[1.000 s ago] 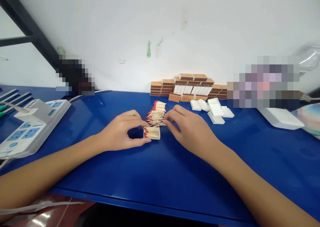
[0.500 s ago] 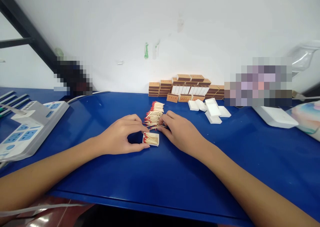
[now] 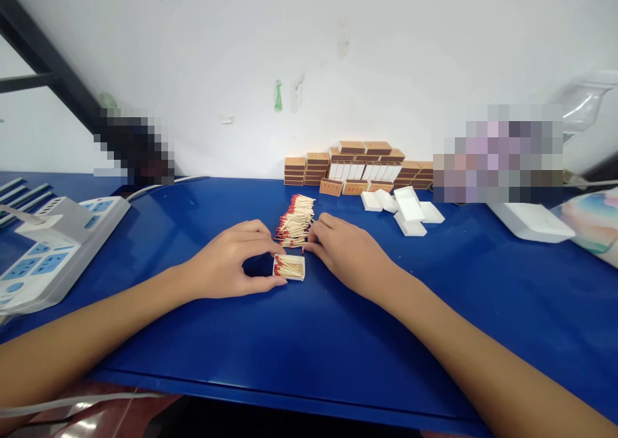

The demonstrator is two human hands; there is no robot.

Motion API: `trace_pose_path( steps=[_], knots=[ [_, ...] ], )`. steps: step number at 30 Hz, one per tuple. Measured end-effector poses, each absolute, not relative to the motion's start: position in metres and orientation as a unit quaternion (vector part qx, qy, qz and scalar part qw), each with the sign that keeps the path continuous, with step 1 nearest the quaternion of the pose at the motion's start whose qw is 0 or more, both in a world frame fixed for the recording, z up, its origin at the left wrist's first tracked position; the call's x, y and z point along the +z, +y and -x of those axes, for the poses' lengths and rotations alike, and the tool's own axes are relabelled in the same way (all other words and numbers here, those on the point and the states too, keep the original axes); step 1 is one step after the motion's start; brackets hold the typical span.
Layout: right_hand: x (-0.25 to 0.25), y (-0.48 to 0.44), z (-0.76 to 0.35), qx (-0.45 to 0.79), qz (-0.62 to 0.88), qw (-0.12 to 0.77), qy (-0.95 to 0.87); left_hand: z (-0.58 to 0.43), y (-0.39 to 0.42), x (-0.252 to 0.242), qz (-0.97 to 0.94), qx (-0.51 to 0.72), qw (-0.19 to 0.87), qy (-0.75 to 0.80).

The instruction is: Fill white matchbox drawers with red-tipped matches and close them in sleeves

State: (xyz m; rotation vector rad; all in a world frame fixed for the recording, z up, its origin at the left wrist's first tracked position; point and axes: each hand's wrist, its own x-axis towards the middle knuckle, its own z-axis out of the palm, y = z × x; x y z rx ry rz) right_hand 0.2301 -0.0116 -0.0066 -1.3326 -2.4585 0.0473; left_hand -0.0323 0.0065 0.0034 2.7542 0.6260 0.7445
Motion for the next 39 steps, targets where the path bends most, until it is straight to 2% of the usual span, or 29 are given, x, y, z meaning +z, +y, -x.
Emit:
trace_pose_path(
  steps=[9,18,23,32,39],
  knots=[
    [-0.007,-0.014,-0.23,-0.003,0.471,0.175,-0.865,0.031,0.007,0.002,-0.936,0.264,0.105,0.21],
    [-0.008,-0.016,-0.225,-0.078,0.465,0.155,-0.868,0.032,0.009,0.001,-0.931,0.266,0.102,0.227],
    [-0.005,-0.011,-0.237,-0.055,0.461,0.162,-0.871,0.032,0.01,0.0,-0.925,0.273,0.089,0.25],
    [0.009,-0.019,-0.239,0.029,0.436,0.238,-0.867,0.033,0.01,0.002,-0.913,0.283,0.093,0.279],
    [0.01,-0.031,-0.224,0.056,0.416,0.228,-0.878,0.03,0.008,0.002,-0.916,0.297,0.103,0.25]
  ],
)
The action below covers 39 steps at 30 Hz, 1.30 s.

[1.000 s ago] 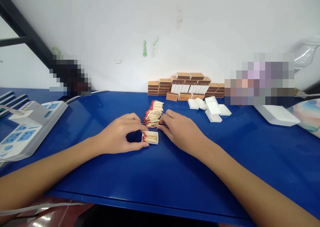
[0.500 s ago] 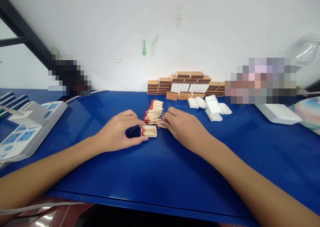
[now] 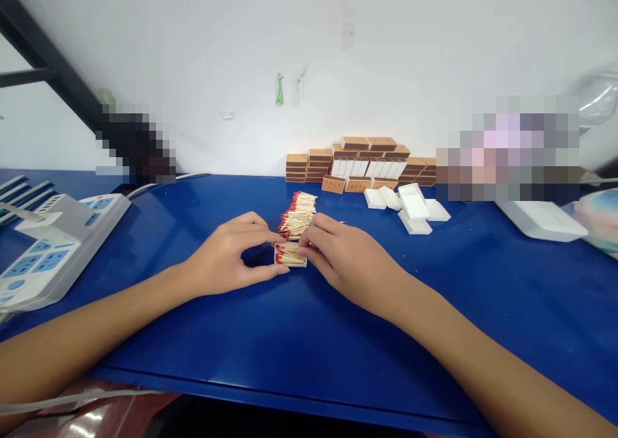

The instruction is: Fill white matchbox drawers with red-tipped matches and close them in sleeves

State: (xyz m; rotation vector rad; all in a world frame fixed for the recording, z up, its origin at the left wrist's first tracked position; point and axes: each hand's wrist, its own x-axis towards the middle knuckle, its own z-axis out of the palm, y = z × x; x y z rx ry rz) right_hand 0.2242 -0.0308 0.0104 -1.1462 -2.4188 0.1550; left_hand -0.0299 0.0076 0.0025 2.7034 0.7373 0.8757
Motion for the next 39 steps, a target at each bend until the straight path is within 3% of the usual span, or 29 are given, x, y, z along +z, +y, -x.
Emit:
trace_pose_path(
  steps=[14,26,39],
  knots=[
    [0.014,-0.028,-0.233,0.008,0.438,0.253,-0.863,0.031,0.008,0.001,-0.912,0.302,0.117,0.25],
    [0.002,-0.016,-0.241,0.109,0.543,0.098,-0.827,0.032,0.005,0.003,-0.926,0.238,0.157,0.247],
    [0.007,-0.018,-0.241,0.119,0.552,0.067,-0.822,0.032,0.006,0.003,-0.927,0.244,0.145,0.245]
  ],
)
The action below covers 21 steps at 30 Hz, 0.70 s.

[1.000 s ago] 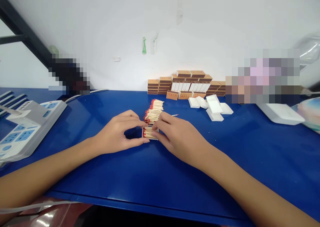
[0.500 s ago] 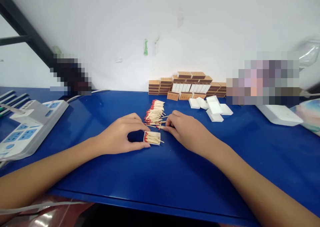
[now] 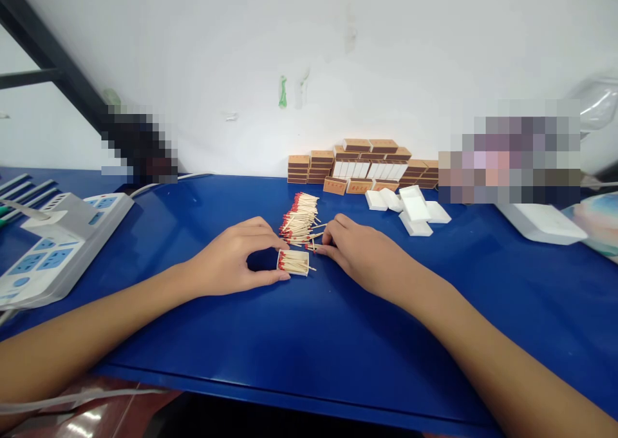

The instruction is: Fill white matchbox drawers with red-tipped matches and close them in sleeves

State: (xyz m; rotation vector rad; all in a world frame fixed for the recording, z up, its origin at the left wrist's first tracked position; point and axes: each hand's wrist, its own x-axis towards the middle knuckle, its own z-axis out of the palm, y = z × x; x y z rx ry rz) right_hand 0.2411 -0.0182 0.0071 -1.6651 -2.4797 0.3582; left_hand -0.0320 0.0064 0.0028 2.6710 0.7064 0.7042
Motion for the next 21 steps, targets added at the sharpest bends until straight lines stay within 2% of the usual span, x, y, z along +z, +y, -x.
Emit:
trace_pose_path(
  steps=[15,21],
  knots=[
    [0.0019,-0.0223,-0.2389,0.106,0.547,0.06,-0.828,0.0318,0.0065,0.0039,-0.928,0.236,0.144,0.249],
    [0.0021,-0.0257,-0.2336,0.042,0.554,-0.003,-0.831,0.0313,0.0075,0.0026,-0.926,0.241,0.148,0.248]
  ],
)
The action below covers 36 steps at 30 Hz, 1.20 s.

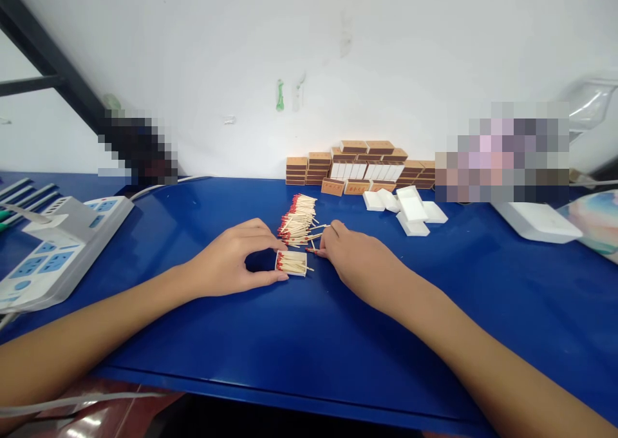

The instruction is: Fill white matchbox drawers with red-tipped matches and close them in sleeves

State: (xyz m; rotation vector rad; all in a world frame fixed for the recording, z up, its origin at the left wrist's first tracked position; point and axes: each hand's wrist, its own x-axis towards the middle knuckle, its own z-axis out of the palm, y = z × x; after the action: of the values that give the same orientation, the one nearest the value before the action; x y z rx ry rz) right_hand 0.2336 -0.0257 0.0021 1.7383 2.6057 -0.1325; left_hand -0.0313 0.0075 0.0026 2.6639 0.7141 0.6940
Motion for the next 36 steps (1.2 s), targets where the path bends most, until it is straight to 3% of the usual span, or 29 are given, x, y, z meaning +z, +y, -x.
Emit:
trace_pose_path(
  steps=[7,19,36],
  knots=[
    [-0.006,-0.029,-0.235,0.025,-0.544,0.017,0.838,0.032,0.007,0.002,-0.925,0.247,0.151,0.248],
    [0.004,-0.031,-0.23,-0.07,-0.547,-0.019,0.834,0.031,0.006,0.004,-0.926,0.241,0.153,0.248],
    [0.001,-0.028,-0.237,-0.045,-0.545,-0.002,0.838,0.031,0.007,0.003,-0.926,0.243,0.151,0.246]
  ],
)
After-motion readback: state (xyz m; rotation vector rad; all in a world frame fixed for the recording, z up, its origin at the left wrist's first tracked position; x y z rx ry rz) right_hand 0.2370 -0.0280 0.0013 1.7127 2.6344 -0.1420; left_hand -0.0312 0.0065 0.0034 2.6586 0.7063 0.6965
